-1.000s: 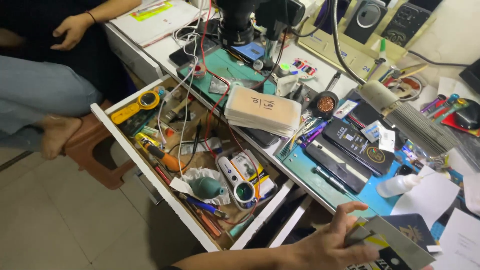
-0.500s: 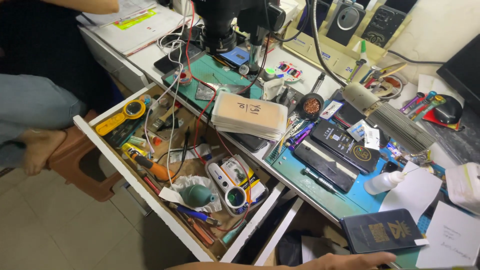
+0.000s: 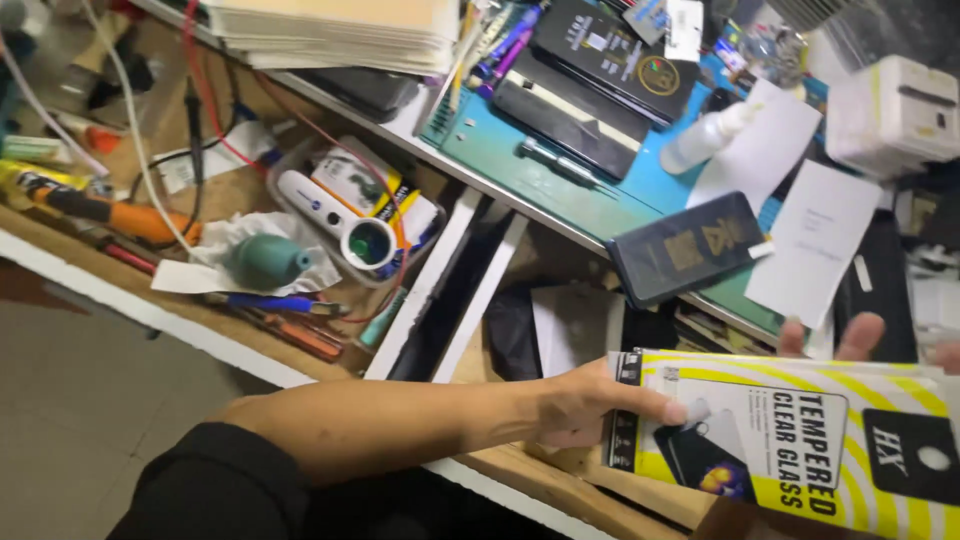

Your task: Replace a screen protector on a smartphone at a repair bench

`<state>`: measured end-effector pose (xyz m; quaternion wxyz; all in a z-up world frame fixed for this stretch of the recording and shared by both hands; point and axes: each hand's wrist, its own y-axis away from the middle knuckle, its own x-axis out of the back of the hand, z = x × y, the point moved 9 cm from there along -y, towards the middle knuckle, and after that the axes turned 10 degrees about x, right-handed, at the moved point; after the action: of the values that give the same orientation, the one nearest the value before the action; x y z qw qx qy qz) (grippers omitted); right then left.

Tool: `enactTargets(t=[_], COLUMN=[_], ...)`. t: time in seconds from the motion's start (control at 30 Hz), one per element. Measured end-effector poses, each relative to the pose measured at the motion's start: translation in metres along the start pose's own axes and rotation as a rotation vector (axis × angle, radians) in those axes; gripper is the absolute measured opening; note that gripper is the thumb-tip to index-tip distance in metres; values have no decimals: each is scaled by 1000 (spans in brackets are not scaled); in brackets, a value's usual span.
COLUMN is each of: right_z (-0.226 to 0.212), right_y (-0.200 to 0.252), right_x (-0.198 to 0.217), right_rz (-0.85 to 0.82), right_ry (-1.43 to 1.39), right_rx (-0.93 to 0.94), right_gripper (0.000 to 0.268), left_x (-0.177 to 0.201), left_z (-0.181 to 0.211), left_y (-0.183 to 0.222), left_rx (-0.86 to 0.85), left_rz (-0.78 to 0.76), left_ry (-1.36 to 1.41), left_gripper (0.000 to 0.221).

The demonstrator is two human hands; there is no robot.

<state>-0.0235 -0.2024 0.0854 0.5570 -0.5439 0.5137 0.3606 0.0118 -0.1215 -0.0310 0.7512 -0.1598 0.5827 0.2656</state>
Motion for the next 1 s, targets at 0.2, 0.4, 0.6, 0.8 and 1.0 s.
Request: enactTargets(t=[0.2,0.4,0.6,0.8,1.0], right_z=[-9,-69,-82,9,-6], right_y=[-44,-61,-76,-49,-56], right_x=[28,44,61,14,39], right_rz=[-242,-360,-323,-304,-434], right_ry=[1059,901,696,748,1198], right_rx=[414,344,154,221,218], right_gripper=[63,57,59,53,33], left_x=[16,5,-18,-60,-57], left_z=[5,65,102,60,48], left_y=[0,18,35,33,40], left_rx=[-7,-79,-208,-252,-433], left_rz=[280,545,504,272,177], left_ry=[72,-630,-915,-1373,-1530], left_gripper=[80,76,27,110,101])
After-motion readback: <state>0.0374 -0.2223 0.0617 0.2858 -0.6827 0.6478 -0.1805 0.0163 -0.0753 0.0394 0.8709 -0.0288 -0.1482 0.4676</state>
